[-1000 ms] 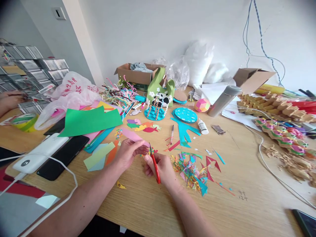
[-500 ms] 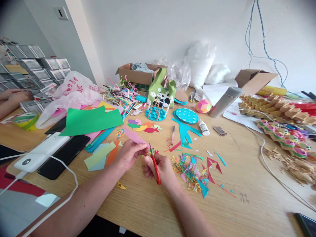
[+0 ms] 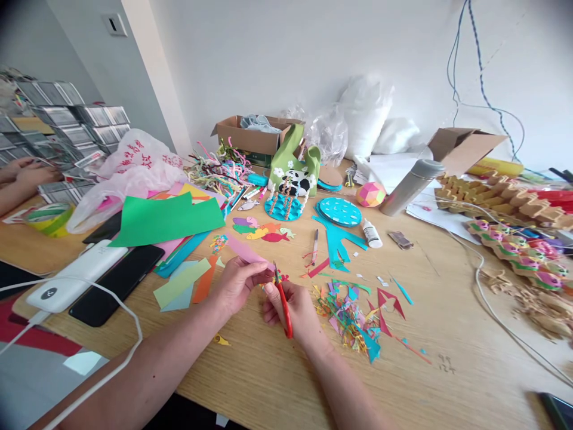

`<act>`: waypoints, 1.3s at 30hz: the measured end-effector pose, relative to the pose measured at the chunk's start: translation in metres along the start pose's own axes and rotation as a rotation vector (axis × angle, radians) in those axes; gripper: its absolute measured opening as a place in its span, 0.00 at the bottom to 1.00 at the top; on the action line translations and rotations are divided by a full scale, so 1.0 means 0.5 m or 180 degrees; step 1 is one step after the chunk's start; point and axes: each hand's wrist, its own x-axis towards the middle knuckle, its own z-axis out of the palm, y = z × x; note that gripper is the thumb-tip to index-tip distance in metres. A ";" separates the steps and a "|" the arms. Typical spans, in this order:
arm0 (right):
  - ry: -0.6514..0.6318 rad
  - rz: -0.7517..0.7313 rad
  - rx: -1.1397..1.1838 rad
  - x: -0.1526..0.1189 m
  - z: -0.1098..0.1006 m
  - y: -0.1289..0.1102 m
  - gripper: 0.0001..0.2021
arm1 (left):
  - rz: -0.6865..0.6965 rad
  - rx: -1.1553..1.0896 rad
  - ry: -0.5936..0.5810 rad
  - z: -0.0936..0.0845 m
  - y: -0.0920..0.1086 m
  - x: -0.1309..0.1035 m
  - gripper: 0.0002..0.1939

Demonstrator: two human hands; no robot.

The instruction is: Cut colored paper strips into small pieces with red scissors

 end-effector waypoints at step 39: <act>0.0117 -0.0056 -0.0081 0.004 -0.007 0.012 0.27 | -0.0074 -0.0217 -0.0026 0.003 -0.004 0.000 0.07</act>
